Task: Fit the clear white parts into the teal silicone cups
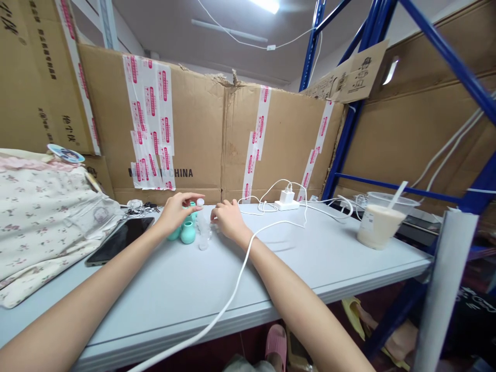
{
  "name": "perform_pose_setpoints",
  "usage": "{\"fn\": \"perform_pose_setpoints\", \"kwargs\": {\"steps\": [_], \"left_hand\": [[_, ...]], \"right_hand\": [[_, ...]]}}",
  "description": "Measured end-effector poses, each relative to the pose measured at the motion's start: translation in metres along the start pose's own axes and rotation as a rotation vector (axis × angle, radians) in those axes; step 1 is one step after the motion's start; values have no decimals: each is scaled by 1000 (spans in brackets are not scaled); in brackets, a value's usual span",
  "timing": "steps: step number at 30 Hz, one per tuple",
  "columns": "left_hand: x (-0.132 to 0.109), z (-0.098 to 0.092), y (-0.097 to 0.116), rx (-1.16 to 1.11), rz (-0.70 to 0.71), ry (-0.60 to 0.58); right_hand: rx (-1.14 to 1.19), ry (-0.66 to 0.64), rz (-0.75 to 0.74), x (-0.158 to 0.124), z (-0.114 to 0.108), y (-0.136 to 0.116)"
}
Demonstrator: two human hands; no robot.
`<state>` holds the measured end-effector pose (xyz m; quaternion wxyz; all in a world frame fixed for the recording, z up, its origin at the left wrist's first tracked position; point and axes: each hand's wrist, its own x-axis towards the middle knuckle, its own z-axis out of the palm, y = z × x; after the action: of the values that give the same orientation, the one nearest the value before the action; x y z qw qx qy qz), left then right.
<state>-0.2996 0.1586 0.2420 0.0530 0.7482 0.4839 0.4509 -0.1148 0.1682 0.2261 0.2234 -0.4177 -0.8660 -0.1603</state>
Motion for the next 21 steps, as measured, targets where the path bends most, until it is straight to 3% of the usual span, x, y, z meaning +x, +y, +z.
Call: {"fn": "perform_pose_setpoints", "kwargs": {"steps": [4,7,18,21], "left_hand": [[-2,0,4,48,28,-8],[-4,0,11,79,96,-36],[-7,-3,23,99,231,11],[-8,-4,28,154,285,-1]], "right_hand": [[528,241,225,6,-14,5],[876,290,297,9,-19,3],[1158,260,281,12,-16,3],[1351,259,292,12,-19,-2]]}}
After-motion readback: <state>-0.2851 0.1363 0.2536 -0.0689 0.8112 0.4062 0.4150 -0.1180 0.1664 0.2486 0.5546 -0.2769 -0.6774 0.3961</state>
